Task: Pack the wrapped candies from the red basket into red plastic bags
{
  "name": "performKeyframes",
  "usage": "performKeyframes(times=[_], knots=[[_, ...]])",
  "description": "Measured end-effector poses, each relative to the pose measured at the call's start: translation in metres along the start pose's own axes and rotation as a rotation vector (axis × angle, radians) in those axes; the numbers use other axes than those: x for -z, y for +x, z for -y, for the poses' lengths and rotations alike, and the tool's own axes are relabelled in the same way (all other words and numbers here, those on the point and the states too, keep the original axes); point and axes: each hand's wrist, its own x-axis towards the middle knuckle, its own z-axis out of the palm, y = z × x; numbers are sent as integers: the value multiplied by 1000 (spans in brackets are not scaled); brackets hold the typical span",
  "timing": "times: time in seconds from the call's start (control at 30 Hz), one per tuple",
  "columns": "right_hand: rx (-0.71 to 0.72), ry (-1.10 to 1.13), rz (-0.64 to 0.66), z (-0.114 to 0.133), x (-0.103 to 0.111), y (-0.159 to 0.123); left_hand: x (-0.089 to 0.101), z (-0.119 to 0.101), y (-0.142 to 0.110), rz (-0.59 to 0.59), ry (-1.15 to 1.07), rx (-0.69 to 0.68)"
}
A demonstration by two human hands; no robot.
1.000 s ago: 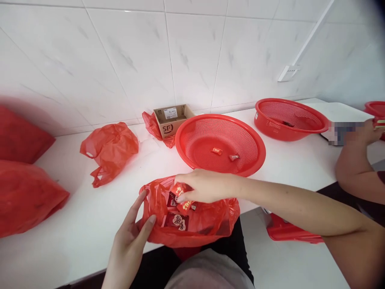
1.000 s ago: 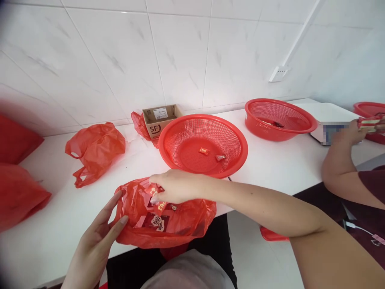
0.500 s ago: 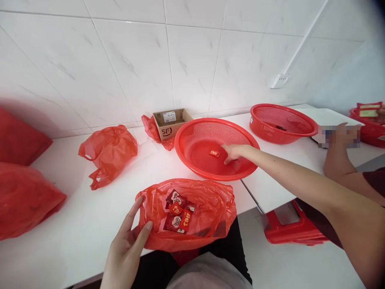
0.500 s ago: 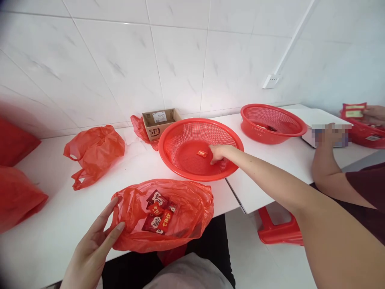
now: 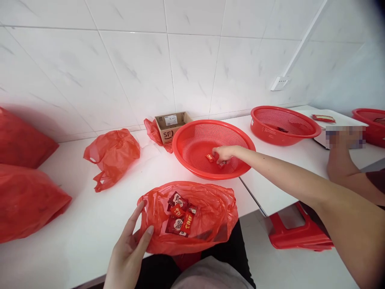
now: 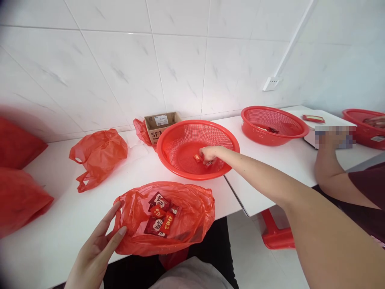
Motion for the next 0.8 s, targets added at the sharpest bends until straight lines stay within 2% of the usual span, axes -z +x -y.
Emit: performKeyframes(times=[0.23, 0.37, 0.4, 0.47, 0.53, 0.6, 0.63, 0.7, 0.8], knots=[[56, -30, -60, 30, -1, 3, -1, -1, 0, -1, -27, 6], [86, 30, -73, 43, 16, -9, 2, 1, 1, 7, -53, 1], [124, 75, -88, 48, 21, -18, 2, 2, 2, 5, -58, -1], [290, 252, -115, 62, 26, -41, 3, 3, 4, -17, -55, -19], [538, 496, -86, 83, 17, -69, 1, 2, 5, -38, -42, -42], [699, 590, 13, 106, -5, -96, -1, 0, 7, -46, -35, -51], [731, 544, 16, 116, -19, -106, -1, -1, 7, -42, -37, -51], [725, 364, -109, 128, -41, -120, -2, -3, 7, -30, -46, -49], [669, 266, -320, 119, -49, -126, 2, -5, 7, -24, -56, -52]])
